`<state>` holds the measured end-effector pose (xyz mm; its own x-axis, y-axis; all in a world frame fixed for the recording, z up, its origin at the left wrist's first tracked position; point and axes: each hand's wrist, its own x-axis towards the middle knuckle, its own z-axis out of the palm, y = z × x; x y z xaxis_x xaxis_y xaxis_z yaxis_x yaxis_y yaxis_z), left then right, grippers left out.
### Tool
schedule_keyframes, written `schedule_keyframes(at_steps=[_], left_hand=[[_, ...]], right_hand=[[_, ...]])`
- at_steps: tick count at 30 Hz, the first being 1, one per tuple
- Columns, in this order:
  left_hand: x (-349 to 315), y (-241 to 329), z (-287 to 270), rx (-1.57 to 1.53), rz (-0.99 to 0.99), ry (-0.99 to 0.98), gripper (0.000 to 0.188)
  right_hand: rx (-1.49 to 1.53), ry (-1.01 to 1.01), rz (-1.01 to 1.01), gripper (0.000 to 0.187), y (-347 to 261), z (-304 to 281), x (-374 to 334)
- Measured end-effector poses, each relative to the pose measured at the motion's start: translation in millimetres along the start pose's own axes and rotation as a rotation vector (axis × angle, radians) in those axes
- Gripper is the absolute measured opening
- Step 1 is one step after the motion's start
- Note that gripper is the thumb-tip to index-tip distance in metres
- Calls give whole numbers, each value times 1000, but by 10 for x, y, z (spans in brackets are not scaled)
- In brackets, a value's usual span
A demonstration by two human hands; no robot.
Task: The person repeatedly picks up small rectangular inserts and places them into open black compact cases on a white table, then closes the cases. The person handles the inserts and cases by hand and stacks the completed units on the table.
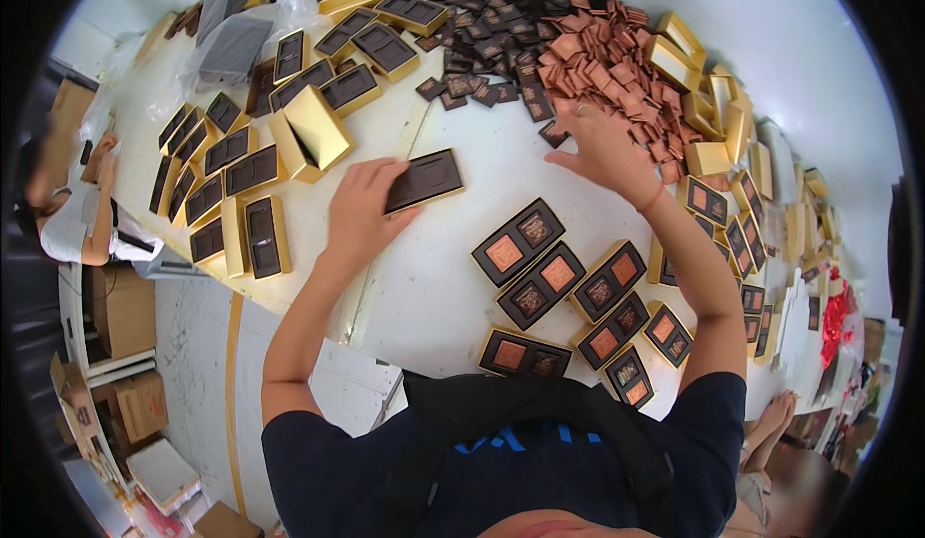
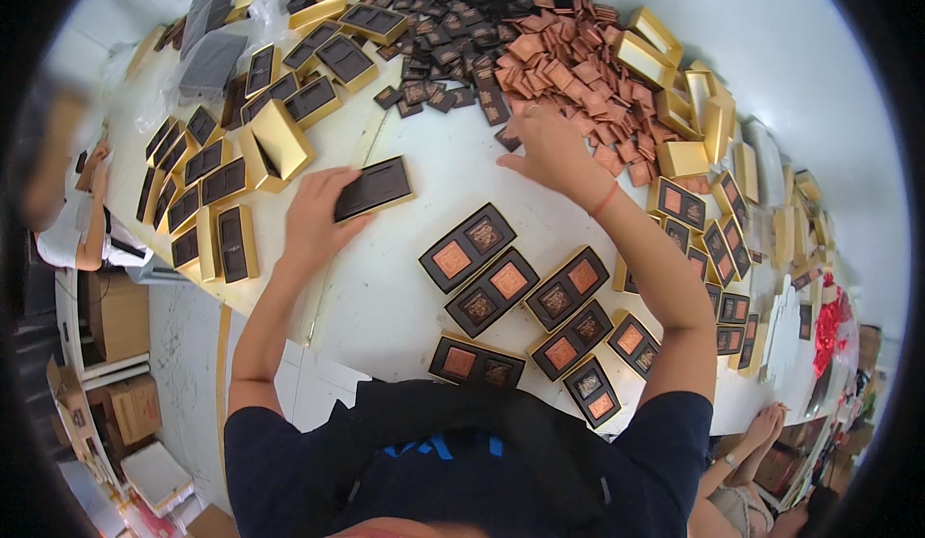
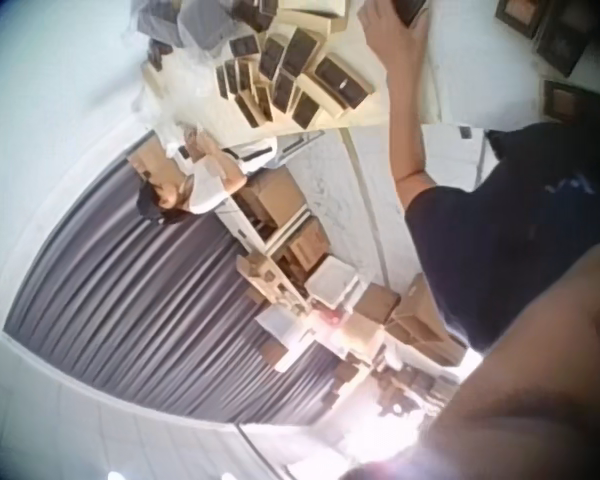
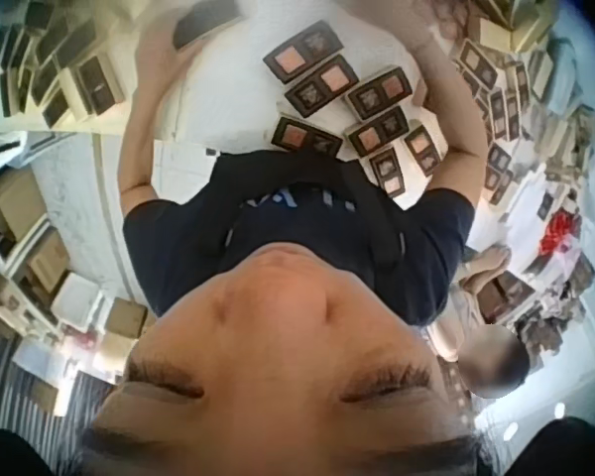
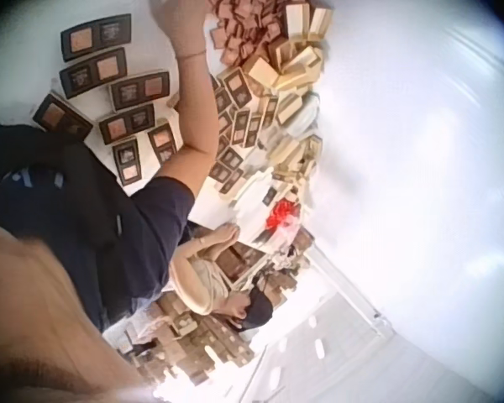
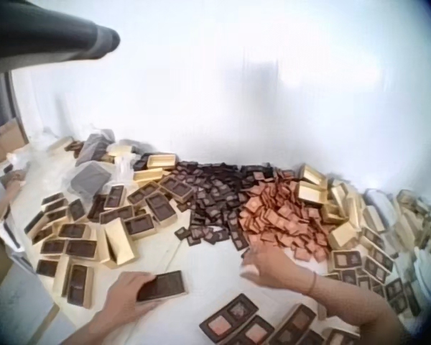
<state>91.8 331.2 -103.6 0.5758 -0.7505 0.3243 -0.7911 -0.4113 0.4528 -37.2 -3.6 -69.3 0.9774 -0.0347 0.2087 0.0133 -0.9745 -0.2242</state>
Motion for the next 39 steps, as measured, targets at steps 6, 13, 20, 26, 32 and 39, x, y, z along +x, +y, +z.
schedule_keyframes(at_steps=[6,13,20,26,32,39], left_hand=[[511,333,400,-114,154,-55,76],[401,195,594,-258,71,-43,79],[379,230,580,-261,98,-35,79],[391,221,645,-242,121,4,76],[349,292,524,-2,340,64,43],[311,384,502,97,366,110,40]], right_hand=[[-110,-68,90,34,228,237,67],[855,-59,302,27,-101,112,159],[857,-180,246,25,-686,354,147],[479,39,28,25,-748,473,127],[561,103,113,21,-485,324,99],[162,245,205,18,546,10,-17]])
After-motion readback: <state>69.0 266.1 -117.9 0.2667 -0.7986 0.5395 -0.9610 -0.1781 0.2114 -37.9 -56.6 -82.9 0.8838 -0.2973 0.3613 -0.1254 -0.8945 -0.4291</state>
